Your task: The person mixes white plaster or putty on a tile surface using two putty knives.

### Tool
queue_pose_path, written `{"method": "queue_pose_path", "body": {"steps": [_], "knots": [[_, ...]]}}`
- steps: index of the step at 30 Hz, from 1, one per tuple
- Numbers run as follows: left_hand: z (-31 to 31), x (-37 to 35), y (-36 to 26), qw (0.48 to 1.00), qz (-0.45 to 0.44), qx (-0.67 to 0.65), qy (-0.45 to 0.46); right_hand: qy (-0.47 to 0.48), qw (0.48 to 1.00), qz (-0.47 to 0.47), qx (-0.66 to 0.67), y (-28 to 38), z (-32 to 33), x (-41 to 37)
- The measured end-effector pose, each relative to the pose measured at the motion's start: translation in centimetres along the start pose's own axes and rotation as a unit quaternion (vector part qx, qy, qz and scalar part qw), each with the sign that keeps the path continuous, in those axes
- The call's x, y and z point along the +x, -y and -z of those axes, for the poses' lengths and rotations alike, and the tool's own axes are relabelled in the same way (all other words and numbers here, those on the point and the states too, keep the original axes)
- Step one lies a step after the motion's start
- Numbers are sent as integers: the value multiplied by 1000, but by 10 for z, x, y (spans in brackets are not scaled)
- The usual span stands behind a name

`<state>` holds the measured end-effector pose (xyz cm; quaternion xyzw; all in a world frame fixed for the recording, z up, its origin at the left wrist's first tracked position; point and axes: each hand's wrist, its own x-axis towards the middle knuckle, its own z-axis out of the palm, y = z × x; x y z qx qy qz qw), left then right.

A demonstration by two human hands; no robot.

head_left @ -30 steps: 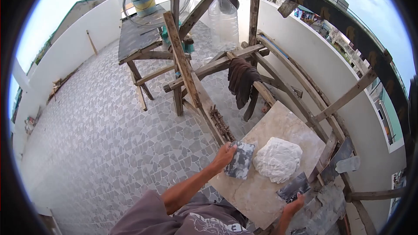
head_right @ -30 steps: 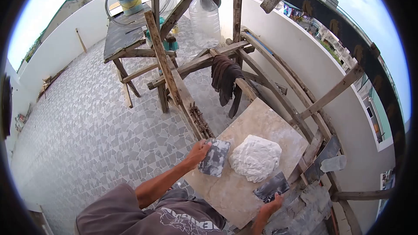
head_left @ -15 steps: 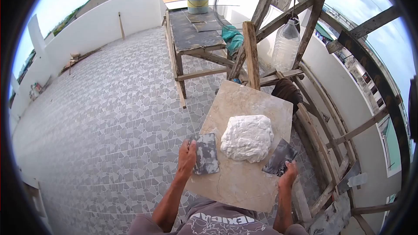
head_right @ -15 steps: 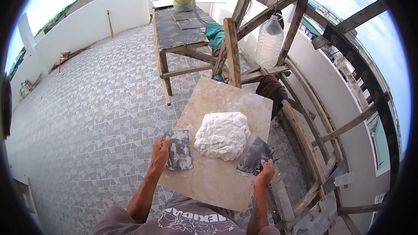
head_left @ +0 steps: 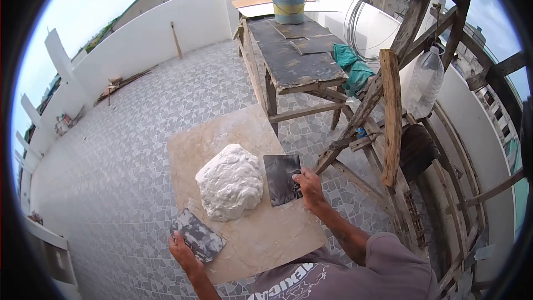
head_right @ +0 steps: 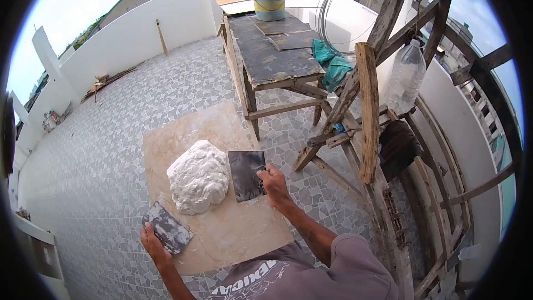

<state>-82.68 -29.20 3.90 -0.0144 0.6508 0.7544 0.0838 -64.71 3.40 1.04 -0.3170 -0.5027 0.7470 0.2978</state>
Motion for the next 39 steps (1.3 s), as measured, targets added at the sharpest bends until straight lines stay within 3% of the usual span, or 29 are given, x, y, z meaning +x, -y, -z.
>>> {"method": "queue_pose_path", "body": {"steps": [4, 10, 14, 18, 21, 24, 27, 30, 35, 39], "knots": [[3, 101, -25, 985, -13, 59, -161, 74, 995, -20, -63, -18, -105, 121], [31, 223, -36, 976, -35, 114, -184, 178, 979, -56, -86, -5, -249, 252], [9, 319, -37, 972, -76, 58, -213, 195, 971, -22, -136, -28, -325, 352], [1, 458, -39, 962, -67, 132, -230, 189, 971, -22, -142, -34, -406, 457], [-48, 566, -58, 975, -54, 30, -214, 155, 977, -2, -149, -21, -460, 543], [-86, 681, -81, 977, -35, 114, -179, 124, 983, 2, -134, -9, -499, 625], [-143, 783, -98, 989, -36, 56, -135, 76, 987, 28, -141, 6, -526, 709], [-205, 876, -99, 996, -26, 5, -84, 49, 993, 23, -101, 20, -541, 796], [-323, 1026, -85, 998, -31, -7, -47, 20, 992, 100, -79, 19, -550, 973], [-415, 1179, -82, 999, -42, -9, -31, 29, 998, 53, -22, 46, -580, 1122]]}}
